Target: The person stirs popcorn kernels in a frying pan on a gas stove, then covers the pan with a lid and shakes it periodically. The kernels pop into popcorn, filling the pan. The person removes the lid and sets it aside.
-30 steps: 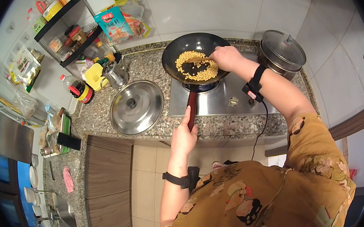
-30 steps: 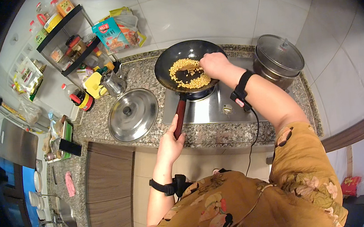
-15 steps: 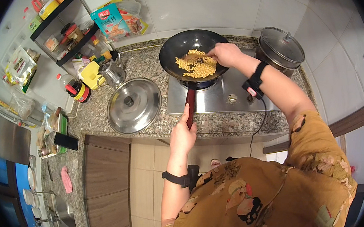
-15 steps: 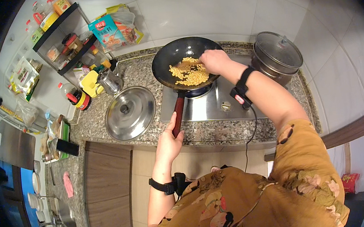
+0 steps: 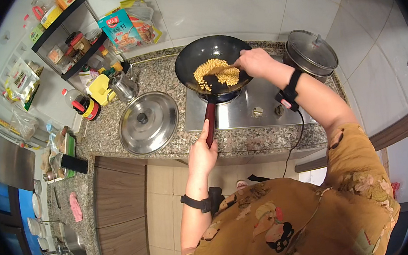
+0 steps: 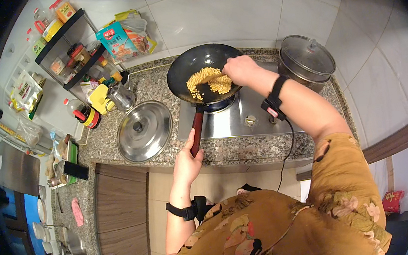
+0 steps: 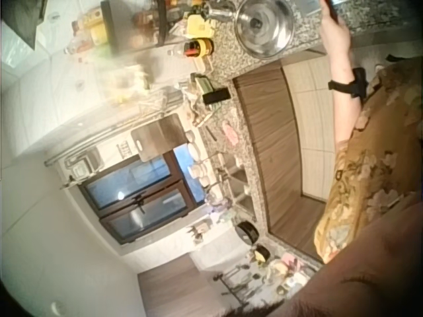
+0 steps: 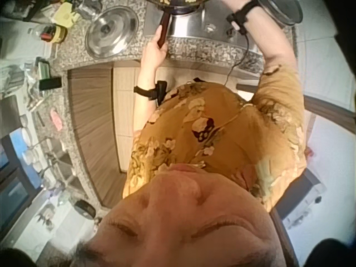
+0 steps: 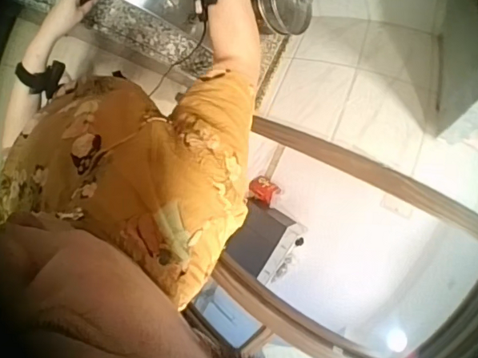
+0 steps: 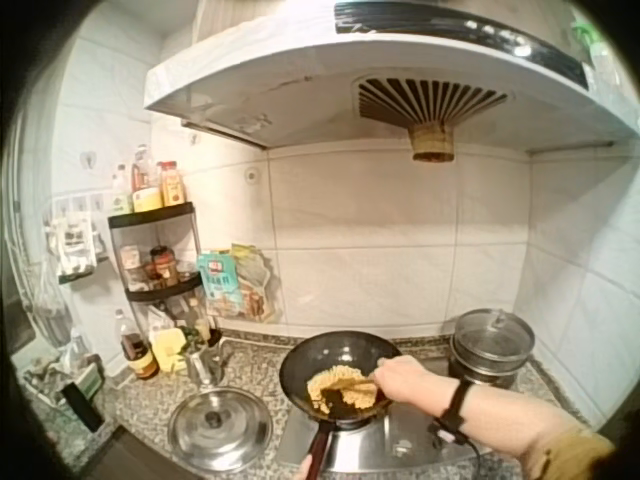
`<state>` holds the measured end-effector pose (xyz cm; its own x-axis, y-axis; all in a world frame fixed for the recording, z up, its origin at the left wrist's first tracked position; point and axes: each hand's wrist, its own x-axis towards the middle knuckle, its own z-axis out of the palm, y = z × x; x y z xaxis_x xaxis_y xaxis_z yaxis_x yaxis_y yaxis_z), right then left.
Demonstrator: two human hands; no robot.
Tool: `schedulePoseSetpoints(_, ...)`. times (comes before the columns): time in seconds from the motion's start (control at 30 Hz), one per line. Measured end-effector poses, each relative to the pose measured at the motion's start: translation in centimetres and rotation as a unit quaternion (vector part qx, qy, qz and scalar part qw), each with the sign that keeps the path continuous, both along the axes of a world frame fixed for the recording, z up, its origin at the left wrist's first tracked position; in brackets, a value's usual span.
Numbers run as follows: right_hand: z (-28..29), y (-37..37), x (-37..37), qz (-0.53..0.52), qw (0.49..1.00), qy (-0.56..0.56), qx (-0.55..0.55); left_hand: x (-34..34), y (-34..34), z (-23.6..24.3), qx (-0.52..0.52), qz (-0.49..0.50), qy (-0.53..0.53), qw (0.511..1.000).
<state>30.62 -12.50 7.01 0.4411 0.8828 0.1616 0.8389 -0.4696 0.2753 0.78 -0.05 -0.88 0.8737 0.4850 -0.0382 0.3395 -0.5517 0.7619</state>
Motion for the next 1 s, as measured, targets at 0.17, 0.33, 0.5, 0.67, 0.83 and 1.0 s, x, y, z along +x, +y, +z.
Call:
schedulePoseSetpoints(0.17,3.6,-1.2,-0.1,-0.059,0.994,0.051,-0.071,-0.4,0.6,-0.1,0.005,0.016,-0.011,1.0)
schedulePoseSetpoints(0.33,2.1,-1.2,-2.1,0.018,0.997,0.043,-0.068,-0.2,0.2,-0.9,-0.003,0.011,-0.027,1.0)
schedulePoseSetpoints(0.5,-0.2,-0.1,1.9,0.004,1.0,-0.006,-0.027,-0.3,0.0,0.3,-0.02,0.007,0.017,1.0)
schedulePoseSetpoints(0.67,4.0,-1.9,-3.0,0.019,0.995,0.049,-0.09,-0.4,0.6,-0.7,-0.003,0.015,-0.012,1.0)
schedulePoseSetpoints(0.83,-0.7,2.3,0.6,0.033,0.998,-0.047,0.014,-0.1,-0.2,0.3,-0.021,0.006,0.014,1.0)
schedulePoseSetpoints(1.0,1.5,-0.3,1.5,-0.033,0.996,0.013,-0.087,-0.6,0.5,-0.6,-0.01,0.01,-0.013,1.0)
